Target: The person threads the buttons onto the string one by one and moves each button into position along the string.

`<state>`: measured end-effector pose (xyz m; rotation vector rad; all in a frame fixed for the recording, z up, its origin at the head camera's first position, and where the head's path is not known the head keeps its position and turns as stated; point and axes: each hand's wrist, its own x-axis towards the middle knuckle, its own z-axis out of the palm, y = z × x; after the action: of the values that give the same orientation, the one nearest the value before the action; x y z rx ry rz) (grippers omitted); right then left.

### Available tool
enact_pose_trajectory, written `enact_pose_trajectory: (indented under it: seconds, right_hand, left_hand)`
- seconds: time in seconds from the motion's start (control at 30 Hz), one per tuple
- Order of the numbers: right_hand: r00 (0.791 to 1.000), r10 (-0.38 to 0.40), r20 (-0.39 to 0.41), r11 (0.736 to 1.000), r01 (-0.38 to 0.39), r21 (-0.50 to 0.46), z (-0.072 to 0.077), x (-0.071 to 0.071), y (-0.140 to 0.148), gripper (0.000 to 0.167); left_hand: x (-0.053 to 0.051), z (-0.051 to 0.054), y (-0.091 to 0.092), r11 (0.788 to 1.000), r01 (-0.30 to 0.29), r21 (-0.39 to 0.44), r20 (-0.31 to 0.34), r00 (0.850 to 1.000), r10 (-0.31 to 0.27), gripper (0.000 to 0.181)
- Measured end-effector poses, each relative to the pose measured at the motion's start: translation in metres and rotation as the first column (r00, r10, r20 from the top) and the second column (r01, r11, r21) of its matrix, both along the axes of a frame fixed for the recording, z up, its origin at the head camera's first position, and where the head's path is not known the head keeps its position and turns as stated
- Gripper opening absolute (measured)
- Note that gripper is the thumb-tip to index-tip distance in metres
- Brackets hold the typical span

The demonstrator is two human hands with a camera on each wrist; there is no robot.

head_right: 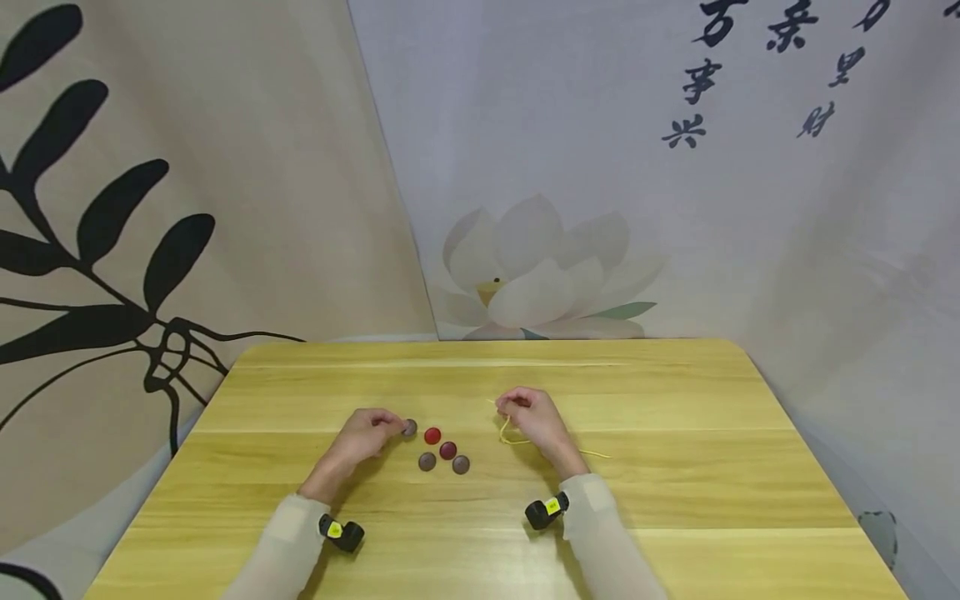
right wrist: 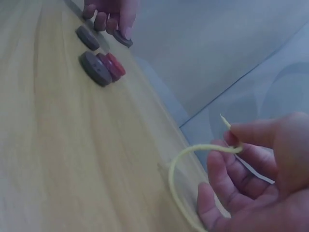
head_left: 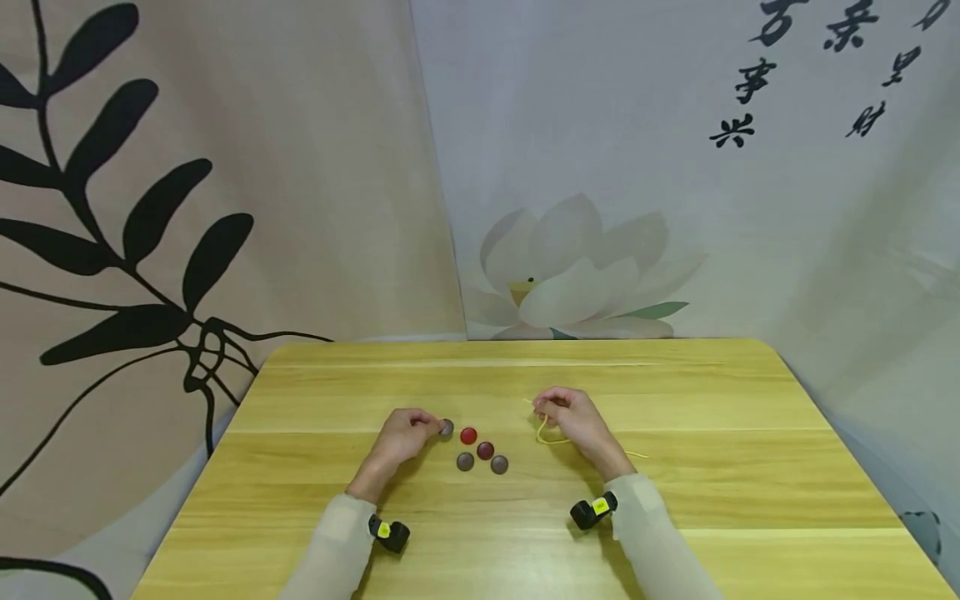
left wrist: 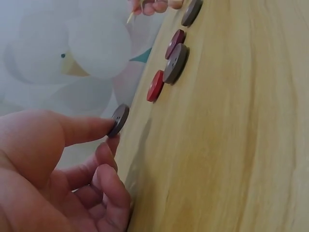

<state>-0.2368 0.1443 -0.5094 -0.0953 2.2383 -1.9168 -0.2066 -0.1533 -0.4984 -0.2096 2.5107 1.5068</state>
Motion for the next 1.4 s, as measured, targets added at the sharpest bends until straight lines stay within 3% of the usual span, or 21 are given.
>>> enact_pose_trajectory:
  seconds: [0.23,0.5,0.8,0.9,1.13,1.4]
  right_hand:
    - [1.000,0.011,-0.002,1.000,-0.011,0.011,0.010,0.005,-0.002,0.020]
    - [0.999,0.003,-0.034,1.000,-0.002,0.026,0.019,0.013,-0.002,0.022]
    - [0.999,-0.001,-0.054,0.999,0.003,0.045,0.025,0.016,-0.003,0.018]
    - [0.998,0.005,-0.065,0.999,-0.002,0.044,0.032,0.020,-0.005,0.016]
    - [0.994,0.025,-0.106,0.999,-0.020,0.045,0.067,0.042,-0.013,0.013]
    - [0.986,0.019,-0.163,0.998,-0.010,0.057,0.078,0.052,-0.019,0.012]
  left_hand:
    - [0.000,0.001,0.000,1.000,-0.009,0.021,-0.040,0.999,0.010,0.016]
    - [0.002,0.012,0.010,0.999,-0.013,0.043,-0.106,0.994,0.017,0.016]
    - [0.003,0.019,0.018,0.992,-0.060,0.110,-0.106,0.992,0.072,0.012]
    - [0.005,0.022,0.021,0.988,-0.067,0.137,-0.114,0.990,0.083,0.012]
    - [0.006,0.029,0.032,0.983,-0.062,0.174,-0.134,0.987,0.086,0.012]
    - [0.009,0.039,0.043,0.980,-0.063,0.190,-0.149,0.985,0.092,0.012]
